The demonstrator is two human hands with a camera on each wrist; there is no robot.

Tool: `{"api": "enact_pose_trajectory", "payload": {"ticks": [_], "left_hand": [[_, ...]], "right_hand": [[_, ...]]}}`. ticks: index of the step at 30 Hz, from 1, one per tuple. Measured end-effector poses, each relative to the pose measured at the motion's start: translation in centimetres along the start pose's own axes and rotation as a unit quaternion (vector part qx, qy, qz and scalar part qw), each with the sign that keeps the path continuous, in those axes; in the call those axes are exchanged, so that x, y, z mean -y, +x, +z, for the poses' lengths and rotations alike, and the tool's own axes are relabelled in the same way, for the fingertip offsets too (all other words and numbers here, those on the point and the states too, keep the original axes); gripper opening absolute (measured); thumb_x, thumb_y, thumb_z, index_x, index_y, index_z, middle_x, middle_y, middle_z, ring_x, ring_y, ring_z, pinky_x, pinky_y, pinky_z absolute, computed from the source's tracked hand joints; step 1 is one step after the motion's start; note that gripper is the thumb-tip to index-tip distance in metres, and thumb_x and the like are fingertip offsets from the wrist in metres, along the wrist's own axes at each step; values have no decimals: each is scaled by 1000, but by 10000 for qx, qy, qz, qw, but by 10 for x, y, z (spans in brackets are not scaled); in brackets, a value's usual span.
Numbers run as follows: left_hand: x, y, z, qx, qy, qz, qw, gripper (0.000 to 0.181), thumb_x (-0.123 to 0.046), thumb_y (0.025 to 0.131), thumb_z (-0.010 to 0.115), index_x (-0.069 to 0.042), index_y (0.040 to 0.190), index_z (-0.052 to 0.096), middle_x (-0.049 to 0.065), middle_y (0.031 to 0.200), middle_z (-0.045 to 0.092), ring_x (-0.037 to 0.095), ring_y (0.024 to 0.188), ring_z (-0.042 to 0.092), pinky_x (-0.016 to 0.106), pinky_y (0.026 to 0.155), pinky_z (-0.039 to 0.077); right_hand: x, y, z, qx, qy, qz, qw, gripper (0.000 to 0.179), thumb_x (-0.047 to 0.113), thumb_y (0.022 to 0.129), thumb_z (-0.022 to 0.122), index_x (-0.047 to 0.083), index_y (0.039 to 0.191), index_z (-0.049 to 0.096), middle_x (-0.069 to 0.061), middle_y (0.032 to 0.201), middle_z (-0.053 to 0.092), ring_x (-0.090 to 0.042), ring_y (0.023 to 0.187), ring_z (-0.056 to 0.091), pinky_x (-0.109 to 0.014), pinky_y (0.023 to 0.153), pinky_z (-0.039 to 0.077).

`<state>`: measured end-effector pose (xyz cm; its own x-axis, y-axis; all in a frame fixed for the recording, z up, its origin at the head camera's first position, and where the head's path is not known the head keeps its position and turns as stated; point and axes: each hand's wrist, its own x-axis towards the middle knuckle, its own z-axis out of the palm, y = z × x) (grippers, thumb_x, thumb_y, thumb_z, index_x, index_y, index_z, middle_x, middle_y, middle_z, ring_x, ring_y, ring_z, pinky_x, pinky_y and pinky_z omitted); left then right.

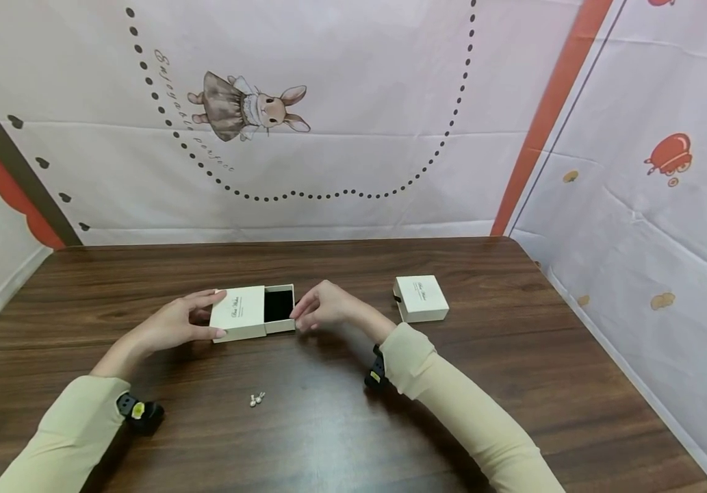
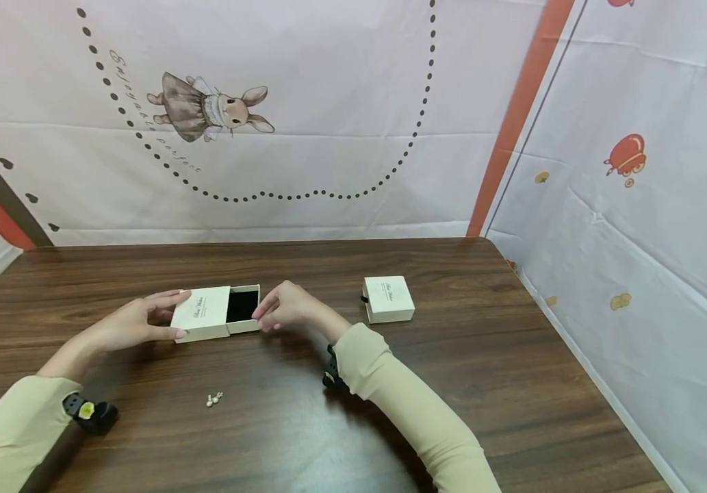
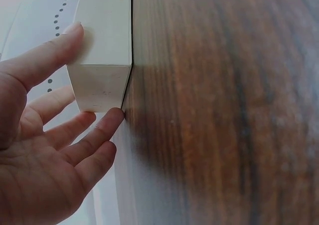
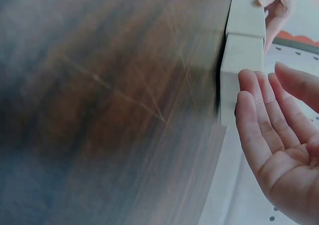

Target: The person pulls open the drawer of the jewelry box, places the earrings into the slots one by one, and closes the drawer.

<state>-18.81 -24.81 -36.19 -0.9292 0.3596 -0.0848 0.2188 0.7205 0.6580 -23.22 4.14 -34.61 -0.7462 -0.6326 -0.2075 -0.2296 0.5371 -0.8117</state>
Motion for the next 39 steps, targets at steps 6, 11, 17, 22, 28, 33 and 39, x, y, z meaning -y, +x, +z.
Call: {"api": "enact_pose_trajectory", "payload": {"ticks": [6,11,17,22,28,33,39], "left_hand": [[1,0,-1,10,13,1,10000,84,-41,77,70,-3,142,30,27,144,23,42,114,47,57,90,35],[0,1,-1,10,14,12,10000,84,-41,77,69,-3,142,30,28,143,23,42,114,47,58,90,35],[0,1,-2,-1,58,6,10000,84,-41,77,70,-3,142,31,28,143,24,42,113,48,57,90,36],[-1,1,-3,1,43,10,10000,83,-39,77,70,-2,141,31,29,143,24,42,112,49,56,89,37],[-1,1,-2,-22,28,134,9999,82,-38,77,70,-1,140,33,30,141,26,42,111,50,55,88,39],[0,0,-2,2,-6,111,9999,83,-39,77,70,-1,140,33,30,142,25,42,112,49,55,89,39],[0,0,-1,7,-26,91,10000,82,-39,78,70,-1,140,33,29,142,26,42,111,50,53,87,41]], "right_hand": [[3,-4,6,131,80,-111,9998,17,1,77,70,-2,94,69,-9,83,70,-9,67,63,-26,64,52],[7,-6,12,331,-69,-319,9989,20,2,77,71,-4,96,69,-8,85,70,-5,72,63,-20,65,50],[12,-6,22,683,-199,-528,9961,20,1,75,72,-4,95,69,-10,86,70,-7,75,64,-17,67,48],[17,-6,33,972,-108,-469,9941,21,-3,74,72,-5,95,68,-11,85,70,-5,72,63,-17,67,49],[24,-6,48,1297,-296,-425,9902,19,-3,73,72,-4,92,69,-9,78,69,-1,65,60,-15,64,48],[30,-5,58,1500,-687,-451,9853,17,-2,73,73,-1,90,70,-6,75,69,0,64,59,-14,62,47],[37,-5,68,1767,-1331,-428,9743,18,3,72,75,4,90,72,3,71,67,2,65,59,-11,62,46]]}}
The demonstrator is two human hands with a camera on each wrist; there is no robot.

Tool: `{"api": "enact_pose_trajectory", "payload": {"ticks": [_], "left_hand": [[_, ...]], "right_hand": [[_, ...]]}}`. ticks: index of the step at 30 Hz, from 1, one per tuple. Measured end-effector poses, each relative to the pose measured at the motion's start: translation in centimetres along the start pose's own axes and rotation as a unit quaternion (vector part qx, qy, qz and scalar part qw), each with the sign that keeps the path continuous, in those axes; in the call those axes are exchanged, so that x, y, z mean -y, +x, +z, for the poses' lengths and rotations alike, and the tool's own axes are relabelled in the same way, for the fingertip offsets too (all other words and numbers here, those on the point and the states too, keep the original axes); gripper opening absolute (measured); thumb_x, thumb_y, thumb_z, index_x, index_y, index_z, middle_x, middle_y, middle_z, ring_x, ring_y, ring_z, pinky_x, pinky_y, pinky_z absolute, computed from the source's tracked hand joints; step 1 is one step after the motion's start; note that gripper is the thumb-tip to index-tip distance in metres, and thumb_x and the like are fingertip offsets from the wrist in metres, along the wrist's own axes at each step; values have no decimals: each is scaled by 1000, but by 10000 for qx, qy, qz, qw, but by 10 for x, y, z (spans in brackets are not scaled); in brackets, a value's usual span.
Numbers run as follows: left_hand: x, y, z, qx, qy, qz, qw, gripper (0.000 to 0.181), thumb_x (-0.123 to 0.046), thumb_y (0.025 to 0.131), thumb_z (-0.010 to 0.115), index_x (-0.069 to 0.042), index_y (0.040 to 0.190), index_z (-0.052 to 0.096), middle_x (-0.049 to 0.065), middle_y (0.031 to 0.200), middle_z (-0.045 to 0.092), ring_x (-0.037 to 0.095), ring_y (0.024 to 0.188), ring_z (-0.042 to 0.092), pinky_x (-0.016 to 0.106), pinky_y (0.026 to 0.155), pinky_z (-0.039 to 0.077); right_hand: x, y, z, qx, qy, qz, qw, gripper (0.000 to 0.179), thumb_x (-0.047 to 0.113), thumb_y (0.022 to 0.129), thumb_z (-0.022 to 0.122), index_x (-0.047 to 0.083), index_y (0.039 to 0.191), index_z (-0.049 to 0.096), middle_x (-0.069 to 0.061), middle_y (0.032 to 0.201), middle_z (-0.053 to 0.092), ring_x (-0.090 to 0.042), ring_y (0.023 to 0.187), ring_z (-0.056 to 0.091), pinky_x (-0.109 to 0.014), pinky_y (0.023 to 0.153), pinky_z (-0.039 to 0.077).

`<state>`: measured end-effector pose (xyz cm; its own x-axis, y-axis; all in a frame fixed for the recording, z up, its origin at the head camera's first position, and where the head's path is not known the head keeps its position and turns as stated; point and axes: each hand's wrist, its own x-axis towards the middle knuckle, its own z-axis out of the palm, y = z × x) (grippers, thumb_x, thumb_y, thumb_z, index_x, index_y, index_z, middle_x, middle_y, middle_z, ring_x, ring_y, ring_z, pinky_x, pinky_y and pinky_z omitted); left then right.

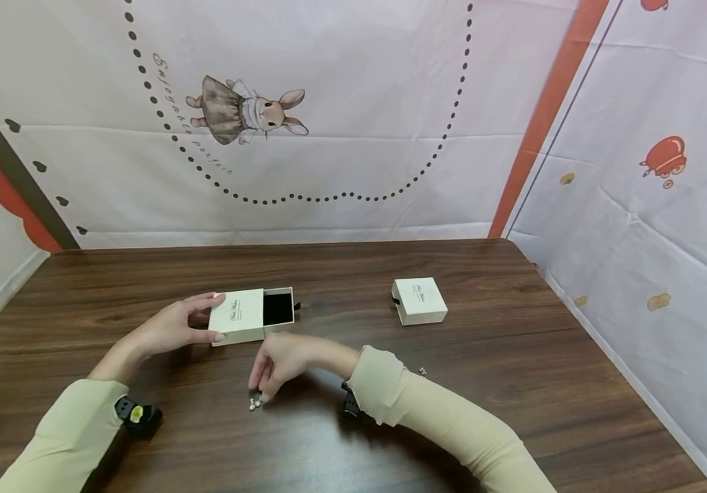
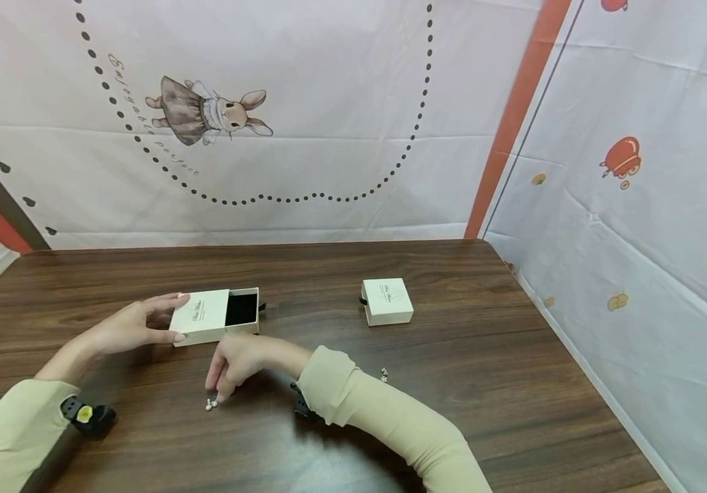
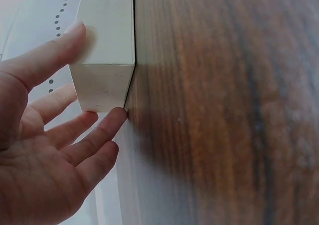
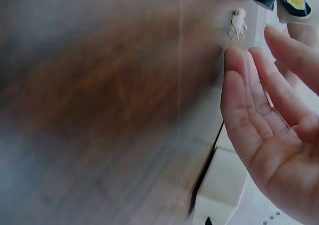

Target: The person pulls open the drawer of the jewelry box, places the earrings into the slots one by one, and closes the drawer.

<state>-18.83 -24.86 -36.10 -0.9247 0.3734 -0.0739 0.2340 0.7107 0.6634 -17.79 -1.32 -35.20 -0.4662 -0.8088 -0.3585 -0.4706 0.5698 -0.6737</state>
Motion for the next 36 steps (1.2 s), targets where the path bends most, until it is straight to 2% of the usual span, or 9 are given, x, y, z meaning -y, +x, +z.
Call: {"api": "enact_pose_trajectory", "payload": {"ticks": [8,20,25,36], "left_hand": [[1,1,0,-4,5,66,10000,80,-37,78,70,0,140,33,30,141,26,42,111,50,52,87,42],[1,-1,0,45,-76,88,9999,80,-36,78,70,0,140,33,30,142,25,42,110,50,48,84,45],[0,-1,0,35,-64,56,10000,79,-34,79,70,-1,140,33,30,142,24,42,110,50,48,83,45],[-2,0,1,28,-17,15,10000,78,-33,79,70,-2,140,33,30,142,25,42,110,51,49,83,45]], "right_hand": [[7,4,5,148,-531,-4,9985,17,8,71,78,9,87,73,9,66,64,4,63,56,-10,61,44],[15,12,13,-56,-1516,266,9881,12,13,67,81,17,70,70,13,58,60,2,56,51,-11,53,41],[17,13,15,-124,-1628,387,9858,14,13,67,81,19,67,69,14,59,59,2,57,52,-12,53,41],[16,11,14,-177,-1557,376,9869,15,6,70,76,18,67,67,11,56,59,0,51,53,-13,50,41]]}}
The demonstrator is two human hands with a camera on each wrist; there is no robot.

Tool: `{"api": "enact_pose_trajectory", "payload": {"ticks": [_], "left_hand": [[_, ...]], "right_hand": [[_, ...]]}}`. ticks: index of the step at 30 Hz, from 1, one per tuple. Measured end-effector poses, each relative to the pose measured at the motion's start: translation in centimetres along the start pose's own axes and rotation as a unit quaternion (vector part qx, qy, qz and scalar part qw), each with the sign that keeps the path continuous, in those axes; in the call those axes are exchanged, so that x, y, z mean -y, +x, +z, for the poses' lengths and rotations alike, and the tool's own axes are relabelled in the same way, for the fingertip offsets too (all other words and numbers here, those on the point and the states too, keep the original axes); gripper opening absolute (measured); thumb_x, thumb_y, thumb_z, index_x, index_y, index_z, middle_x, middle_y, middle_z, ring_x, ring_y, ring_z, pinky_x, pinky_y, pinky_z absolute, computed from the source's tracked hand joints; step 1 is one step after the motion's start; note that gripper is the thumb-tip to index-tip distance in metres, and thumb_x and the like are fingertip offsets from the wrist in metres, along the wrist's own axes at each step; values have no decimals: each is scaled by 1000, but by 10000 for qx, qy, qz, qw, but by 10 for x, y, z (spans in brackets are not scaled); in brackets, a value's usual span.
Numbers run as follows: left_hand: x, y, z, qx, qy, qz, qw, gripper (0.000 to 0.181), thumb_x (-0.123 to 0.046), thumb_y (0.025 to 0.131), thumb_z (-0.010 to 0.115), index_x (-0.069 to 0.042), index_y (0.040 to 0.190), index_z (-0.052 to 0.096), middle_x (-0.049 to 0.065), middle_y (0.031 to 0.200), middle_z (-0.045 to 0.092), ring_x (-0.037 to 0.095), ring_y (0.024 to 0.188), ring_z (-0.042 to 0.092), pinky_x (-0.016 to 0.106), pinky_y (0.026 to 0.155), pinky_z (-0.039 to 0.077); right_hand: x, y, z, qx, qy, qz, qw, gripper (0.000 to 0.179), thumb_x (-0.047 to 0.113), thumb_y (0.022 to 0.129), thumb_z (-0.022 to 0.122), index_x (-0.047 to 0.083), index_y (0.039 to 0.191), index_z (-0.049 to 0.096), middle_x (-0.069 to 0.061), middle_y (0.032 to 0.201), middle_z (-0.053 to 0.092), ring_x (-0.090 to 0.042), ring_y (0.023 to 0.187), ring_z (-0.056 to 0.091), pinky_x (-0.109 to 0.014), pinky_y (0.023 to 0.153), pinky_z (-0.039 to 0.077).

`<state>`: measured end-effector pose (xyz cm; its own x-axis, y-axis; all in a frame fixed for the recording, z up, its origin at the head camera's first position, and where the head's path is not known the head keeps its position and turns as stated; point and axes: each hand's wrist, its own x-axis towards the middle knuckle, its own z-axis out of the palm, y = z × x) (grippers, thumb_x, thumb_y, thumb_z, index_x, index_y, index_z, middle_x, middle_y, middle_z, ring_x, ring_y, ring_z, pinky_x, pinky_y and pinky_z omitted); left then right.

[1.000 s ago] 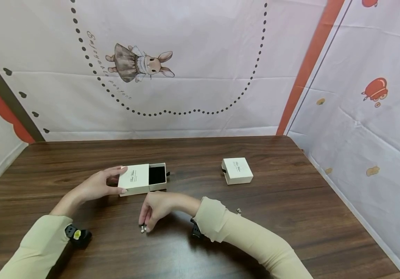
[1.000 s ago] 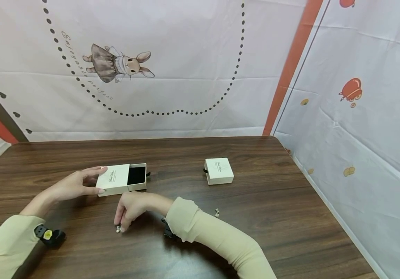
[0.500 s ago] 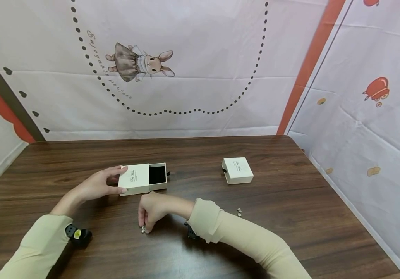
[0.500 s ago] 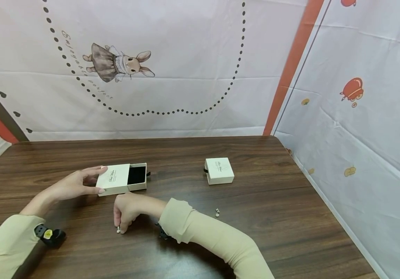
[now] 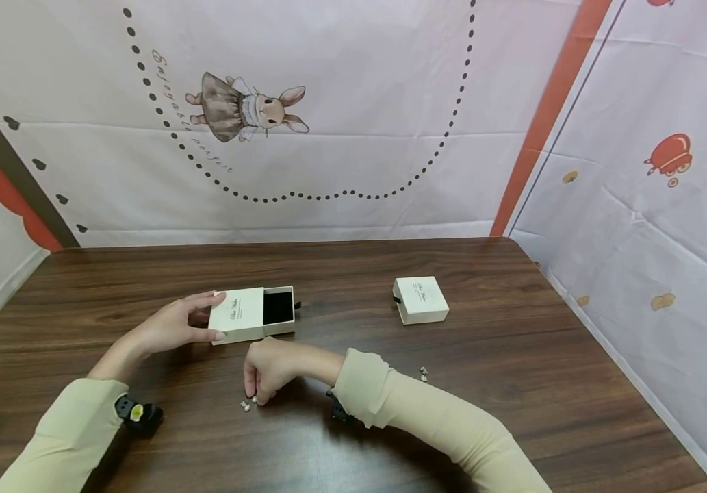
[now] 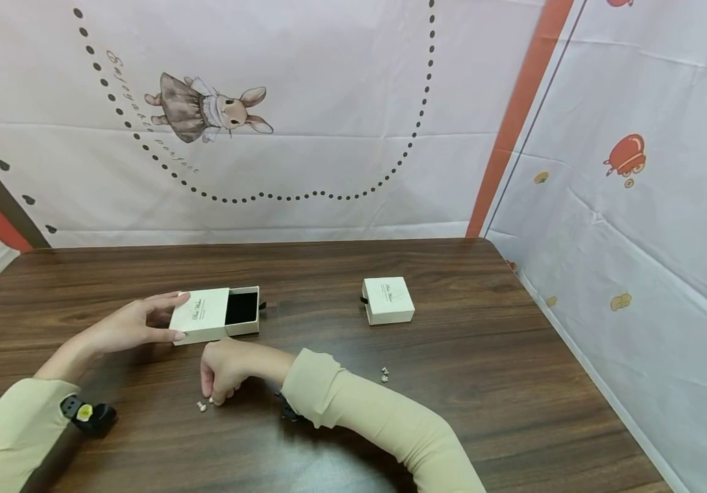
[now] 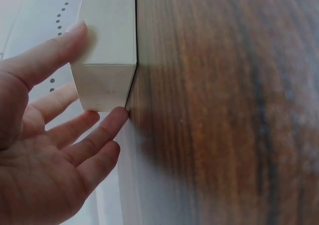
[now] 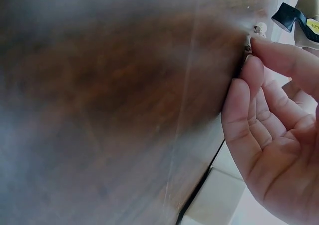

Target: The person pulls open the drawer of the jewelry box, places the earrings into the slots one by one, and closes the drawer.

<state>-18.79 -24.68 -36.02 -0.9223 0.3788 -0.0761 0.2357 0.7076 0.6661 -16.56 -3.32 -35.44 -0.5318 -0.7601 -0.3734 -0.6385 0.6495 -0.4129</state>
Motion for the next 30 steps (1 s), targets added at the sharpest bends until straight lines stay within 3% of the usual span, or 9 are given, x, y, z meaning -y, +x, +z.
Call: {"api": "enact_pose_trajectory", "payload": {"ticks": [9,16,23,30], "left_hand": [[1,-1,-1,24,7,-45,10000,81,-39,79,69,-2,141,32,30,143,23,43,111,49,50,85,44],[2,0,-1,26,-2,-47,10000,82,-39,78,69,-2,141,32,29,143,23,42,112,49,53,88,41],[1,0,-1,13,3,-34,10000,82,-39,78,70,-2,141,32,29,143,23,42,112,49,54,88,40],[3,0,1,-5,66,-27,10000,81,-38,78,70,-2,141,32,29,143,23,42,111,50,53,87,42]], "right_hand": [[-15,-5,-6,45,666,-556,9962,11,1,77,68,9,83,73,8,63,63,0,53,56,-12,54,45],[-26,-11,-11,-132,1380,-444,9894,7,-3,78,65,3,80,68,3,64,64,-6,53,59,-17,54,49],[-32,-16,-18,-466,1584,-359,9856,8,4,77,71,7,74,64,2,60,62,-9,53,59,-19,53,49],[-40,-22,-20,-694,1767,-539,9803,11,3,75,71,8,71,63,5,56,59,-13,52,59,-19,50,48]]}}
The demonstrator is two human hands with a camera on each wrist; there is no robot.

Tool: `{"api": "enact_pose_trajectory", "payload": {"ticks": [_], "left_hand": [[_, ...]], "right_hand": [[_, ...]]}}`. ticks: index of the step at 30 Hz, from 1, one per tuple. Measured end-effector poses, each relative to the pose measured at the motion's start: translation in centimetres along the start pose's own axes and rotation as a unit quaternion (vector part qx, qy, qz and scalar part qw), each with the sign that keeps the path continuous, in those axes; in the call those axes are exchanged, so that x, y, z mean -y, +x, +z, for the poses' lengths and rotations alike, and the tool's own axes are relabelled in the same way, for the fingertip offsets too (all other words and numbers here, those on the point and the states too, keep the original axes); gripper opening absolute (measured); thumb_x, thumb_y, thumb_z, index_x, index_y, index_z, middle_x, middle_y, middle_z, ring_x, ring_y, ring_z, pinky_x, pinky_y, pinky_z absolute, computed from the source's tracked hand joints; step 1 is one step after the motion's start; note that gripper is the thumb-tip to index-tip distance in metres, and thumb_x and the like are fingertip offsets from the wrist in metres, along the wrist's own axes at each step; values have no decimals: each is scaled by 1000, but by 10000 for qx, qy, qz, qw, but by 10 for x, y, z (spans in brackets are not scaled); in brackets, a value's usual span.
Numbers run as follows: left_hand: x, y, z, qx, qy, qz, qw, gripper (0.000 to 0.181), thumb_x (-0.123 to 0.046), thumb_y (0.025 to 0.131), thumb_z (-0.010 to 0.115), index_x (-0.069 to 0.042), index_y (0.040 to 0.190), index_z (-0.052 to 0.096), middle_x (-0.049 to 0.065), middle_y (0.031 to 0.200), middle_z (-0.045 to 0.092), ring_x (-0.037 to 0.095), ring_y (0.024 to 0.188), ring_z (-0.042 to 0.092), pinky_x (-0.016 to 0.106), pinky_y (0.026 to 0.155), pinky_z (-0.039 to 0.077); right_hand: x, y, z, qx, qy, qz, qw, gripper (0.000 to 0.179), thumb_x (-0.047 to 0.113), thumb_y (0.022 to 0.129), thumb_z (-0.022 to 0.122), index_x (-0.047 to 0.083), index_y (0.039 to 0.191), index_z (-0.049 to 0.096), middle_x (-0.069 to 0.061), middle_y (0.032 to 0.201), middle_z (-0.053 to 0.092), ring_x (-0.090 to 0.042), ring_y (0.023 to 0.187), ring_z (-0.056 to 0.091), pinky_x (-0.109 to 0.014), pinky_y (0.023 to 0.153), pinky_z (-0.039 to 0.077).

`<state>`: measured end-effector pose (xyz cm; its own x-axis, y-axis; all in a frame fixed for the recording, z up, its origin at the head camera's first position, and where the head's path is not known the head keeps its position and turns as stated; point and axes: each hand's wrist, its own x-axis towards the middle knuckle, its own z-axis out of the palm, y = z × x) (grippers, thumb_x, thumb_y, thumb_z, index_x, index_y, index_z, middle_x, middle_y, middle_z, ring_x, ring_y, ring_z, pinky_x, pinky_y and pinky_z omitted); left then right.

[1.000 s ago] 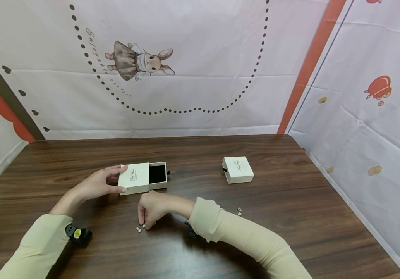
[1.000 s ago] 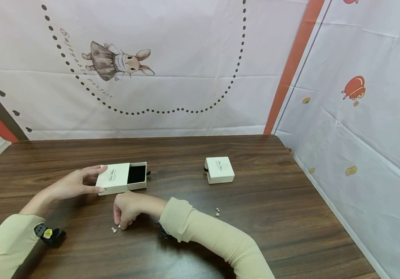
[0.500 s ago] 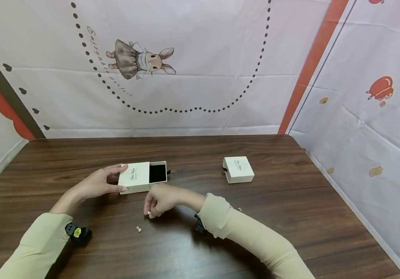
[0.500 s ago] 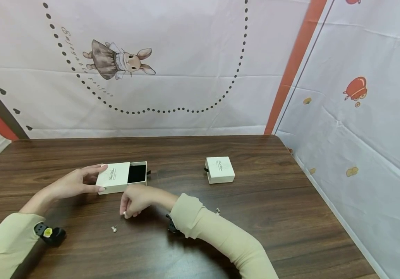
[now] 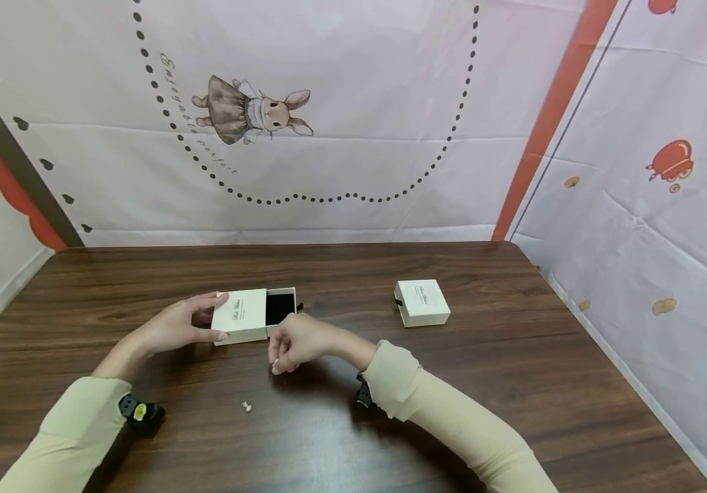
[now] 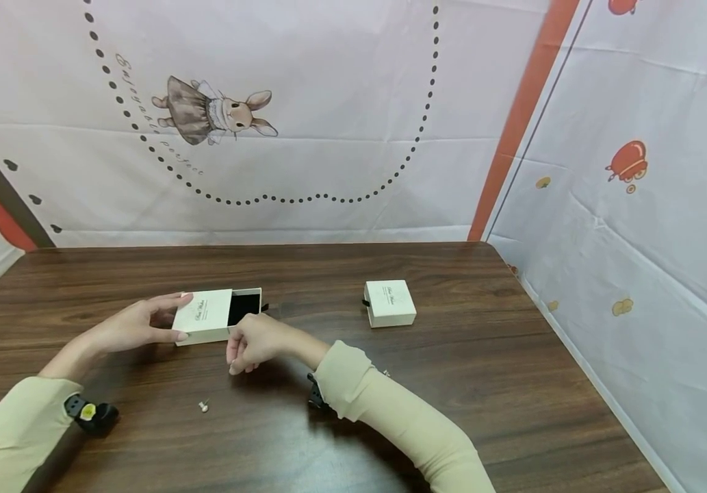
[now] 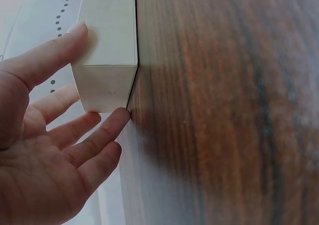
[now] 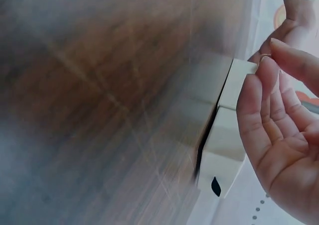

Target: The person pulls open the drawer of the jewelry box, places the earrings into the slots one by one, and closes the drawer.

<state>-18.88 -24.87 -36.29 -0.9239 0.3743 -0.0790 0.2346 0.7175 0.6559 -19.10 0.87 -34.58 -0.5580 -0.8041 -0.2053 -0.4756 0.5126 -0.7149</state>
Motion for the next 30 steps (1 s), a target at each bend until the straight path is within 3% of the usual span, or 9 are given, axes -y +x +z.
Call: {"api": "enact_pose_trajectory", "payload": {"ticks": [5,10,18,26,30], "left_hand": [[0,0,0,12,7,-44,10000,82,-39,78,70,-3,141,31,29,143,22,41,111,50,51,86,42],[-1,0,-1,32,-12,-93,10000,82,-40,78,69,-4,141,31,28,144,22,41,112,50,52,87,42],[-1,-1,0,52,-51,-91,9999,82,-39,78,69,-4,141,31,28,144,23,41,112,49,51,87,42],[-2,-1,0,46,-42,-72,10000,82,-39,78,70,-3,141,31,29,144,21,40,112,50,50,87,43],[-3,-2,0,22,-53,-36,10000,81,-37,78,70,-2,141,32,29,144,21,40,112,50,49,86,43]], "right_hand": [[-7,-2,-5,17,410,-155,9990,7,-1,76,66,4,73,63,2,56,59,-23,57,62,-26,53,51],[-12,-4,-9,19,807,-143,9966,8,-4,79,61,-1,80,68,-2,60,64,-17,53,62,-33,57,53],[-17,-6,-15,-342,508,-44,9981,6,2,78,69,2,82,73,-3,67,68,-8,53,58,-25,55,51],[-20,-6,-19,-479,1045,112,9933,13,-4,78,66,-5,91,69,-9,71,67,-11,53,58,-34,58,53],[-23,-4,-22,-632,1067,146,9922,12,-1,78,68,-3,90,71,-8,71,68,-9,53,59,-32,57,53]]}}
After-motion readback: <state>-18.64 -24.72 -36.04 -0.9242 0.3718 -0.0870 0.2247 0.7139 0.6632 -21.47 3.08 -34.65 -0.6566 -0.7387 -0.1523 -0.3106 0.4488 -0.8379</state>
